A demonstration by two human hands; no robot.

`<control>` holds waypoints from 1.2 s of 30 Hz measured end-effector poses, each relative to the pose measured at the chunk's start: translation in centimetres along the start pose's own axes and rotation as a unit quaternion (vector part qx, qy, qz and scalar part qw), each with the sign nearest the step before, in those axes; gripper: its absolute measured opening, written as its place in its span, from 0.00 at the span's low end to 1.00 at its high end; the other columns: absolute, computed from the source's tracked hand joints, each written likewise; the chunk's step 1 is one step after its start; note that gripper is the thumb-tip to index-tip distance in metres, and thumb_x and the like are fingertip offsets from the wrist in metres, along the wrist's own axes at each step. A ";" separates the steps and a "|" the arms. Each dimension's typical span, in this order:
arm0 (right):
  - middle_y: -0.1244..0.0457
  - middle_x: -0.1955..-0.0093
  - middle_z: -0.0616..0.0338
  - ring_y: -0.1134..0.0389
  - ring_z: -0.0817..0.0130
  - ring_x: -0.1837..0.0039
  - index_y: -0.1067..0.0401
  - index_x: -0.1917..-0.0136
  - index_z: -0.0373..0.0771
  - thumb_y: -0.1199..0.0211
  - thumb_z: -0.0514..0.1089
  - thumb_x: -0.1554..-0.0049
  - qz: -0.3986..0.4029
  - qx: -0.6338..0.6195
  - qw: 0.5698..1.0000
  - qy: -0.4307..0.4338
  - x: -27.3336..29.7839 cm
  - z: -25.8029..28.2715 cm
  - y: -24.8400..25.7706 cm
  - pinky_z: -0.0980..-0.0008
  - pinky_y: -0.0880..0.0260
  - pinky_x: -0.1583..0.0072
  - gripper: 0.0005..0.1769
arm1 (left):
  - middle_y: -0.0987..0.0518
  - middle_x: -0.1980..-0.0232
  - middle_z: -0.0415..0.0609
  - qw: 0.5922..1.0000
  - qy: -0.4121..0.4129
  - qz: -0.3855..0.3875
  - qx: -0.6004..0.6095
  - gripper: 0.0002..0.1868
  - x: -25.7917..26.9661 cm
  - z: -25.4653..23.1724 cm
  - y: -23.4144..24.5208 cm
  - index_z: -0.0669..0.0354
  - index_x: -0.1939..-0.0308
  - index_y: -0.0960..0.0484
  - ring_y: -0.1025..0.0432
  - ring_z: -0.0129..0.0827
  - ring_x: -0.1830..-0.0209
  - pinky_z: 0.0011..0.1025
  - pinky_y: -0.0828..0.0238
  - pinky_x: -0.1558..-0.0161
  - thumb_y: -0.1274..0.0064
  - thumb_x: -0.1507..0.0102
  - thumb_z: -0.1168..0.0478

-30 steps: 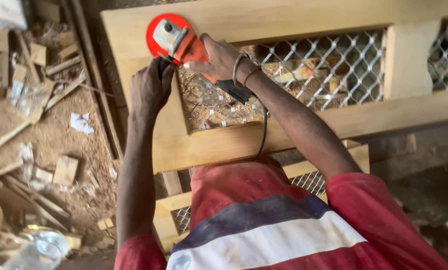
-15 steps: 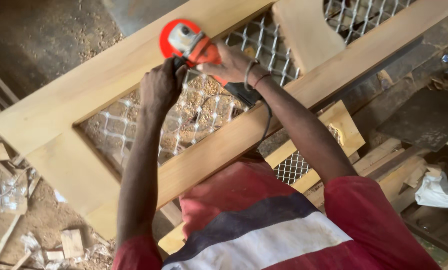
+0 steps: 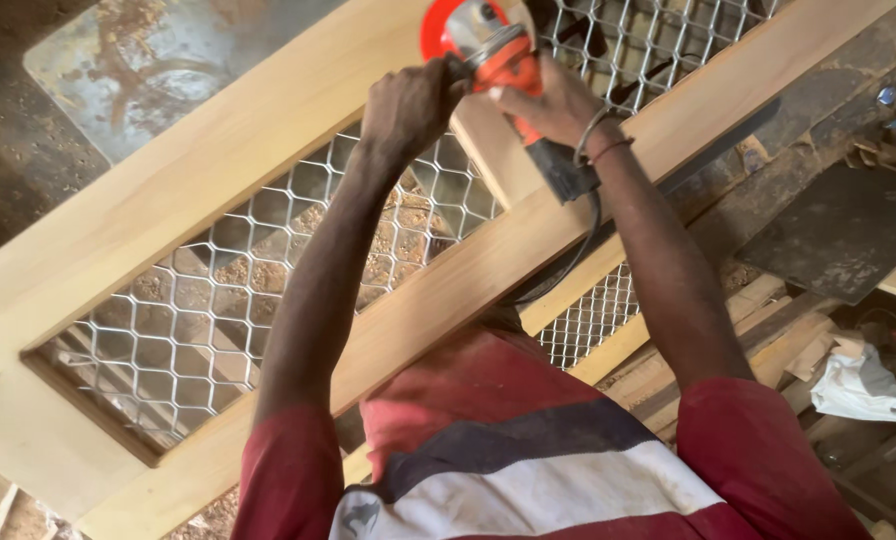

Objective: The person uses an electric sander to smooth the surface of a wooden frame with wire mesh inserts. The person moves the sander along the edges and flat surfaces of the frame, generating sawdust.

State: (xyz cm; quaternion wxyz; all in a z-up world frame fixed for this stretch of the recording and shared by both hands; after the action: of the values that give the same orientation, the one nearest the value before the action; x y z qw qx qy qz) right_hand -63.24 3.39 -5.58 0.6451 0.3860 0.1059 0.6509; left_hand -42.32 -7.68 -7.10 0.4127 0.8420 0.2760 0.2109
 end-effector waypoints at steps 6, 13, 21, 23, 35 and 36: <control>0.30 0.43 0.53 0.27 0.64 0.42 0.32 0.37 0.34 0.35 0.65 0.42 -0.016 -0.134 0.991 0.024 2.1 -2.5 3.9 0.65 0.27 0.39 0.35 | 0.20 0.72 0.53 0.998 -0.001 0.052 -0.034 0.23 -4.1 -3.9 -2.1 0.57 0.50 0.24 0.24 0.41 0.79 0.43 0.26 0.76 0.61 0.26 0.41; 0.33 0.37 0.40 0.29 0.51 0.37 0.38 0.29 0.29 0.35 0.68 0.46 -0.043 -0.080 0.994 -0.066 14.8 -5.9 0.4 0.56 0.29 0.39 0.48 | 0.18 0.62 0.59 0.993 -0.011 0.111 -0.024 0.23 5.9 -10.5 -8.1 0.59 0.45 0.31 0.20 0.52 0.70 0.48 0.23 0.74 0.64 0.27 0.43; 0.36 0.33 0.40 0.30 0.49 0.35 0.41 0.28 0.28 0.38 0.70 0.45 -0.018 -0.107 0.993 -0.048 15.5 -5.6 -1.2 0.57 0.28 0.36 0.50 | 0.18 0.62 0.57 0.993 -0.008 0.114 -0.020 0.20 7.5 -10.3 -7.6 0.56 0.44 0.31 0.20 0.49 0.71 0.46 0.24 0.75 0.65 0.26 0.45; 0.38 0.32 0.40 0.33 0.48 0.35 0.47 0.22 0.29 0.38 0.69 0.45 -0.024 -0.077 0.997 -0.005 11.1 -4.4 -0.9 0.56 0.31 0.38 0.54 | 0.18 0.65 0.54 0.995 0.023 0.094 -0.025 0.18 6.0 -7.3 -5.7 0.51 0.43 0.30 0.21 0.49 0.72 0.48 0.26 0.75 0.63 0.27 0.45; 0.34 0.45 0.46 0.27 0.53 0.48 0.37 0.36 0.30 0.36 0.69 0.37 0.002 0.003 0.991 0.131 4.7 -1.6 -2.2 0.59 0.24 0.45 0.39 | 0.21 0.71 0.52 0.996 0.072 0.045 -0.029 0.24 6.0 -2.3 -2.0 0.61 0.52 0.26 0.26 0.39 0.79 0.42 0.27 0.77 0.60 0.25 0.41; 0.34 0.44 0.45 0.27 0.53 0.47 0.36 0.35 0.30 0.36 0.68 0.35 -0.018 0.019 0.989 0.147 6.3 -2.0 -2.0 0.59 0.25 0.45 0.38 | 0.21 0.71 0.51 0.999 0.038 0.021 -0.025 0.24 6.7 -3.4 -2.8 0.60 0.52 0.26 0.28 0.37 0.80 0.41 0.28 0.78 0.61 0.25 0.42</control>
State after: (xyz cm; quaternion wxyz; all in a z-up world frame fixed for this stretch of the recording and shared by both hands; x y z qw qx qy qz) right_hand -62.22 10.23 -5.90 0.6267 0.2959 0.2187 0.6869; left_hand -40.03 0.02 -6.60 0.4187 0.8285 0.2678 0.2580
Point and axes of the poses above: each hand's wrist, its own x-axis away from the middle knuckle, its own y-axis out of the back of the hand, z = x × y, the point moved 2 cm from there along -x, towards the middle knuckle
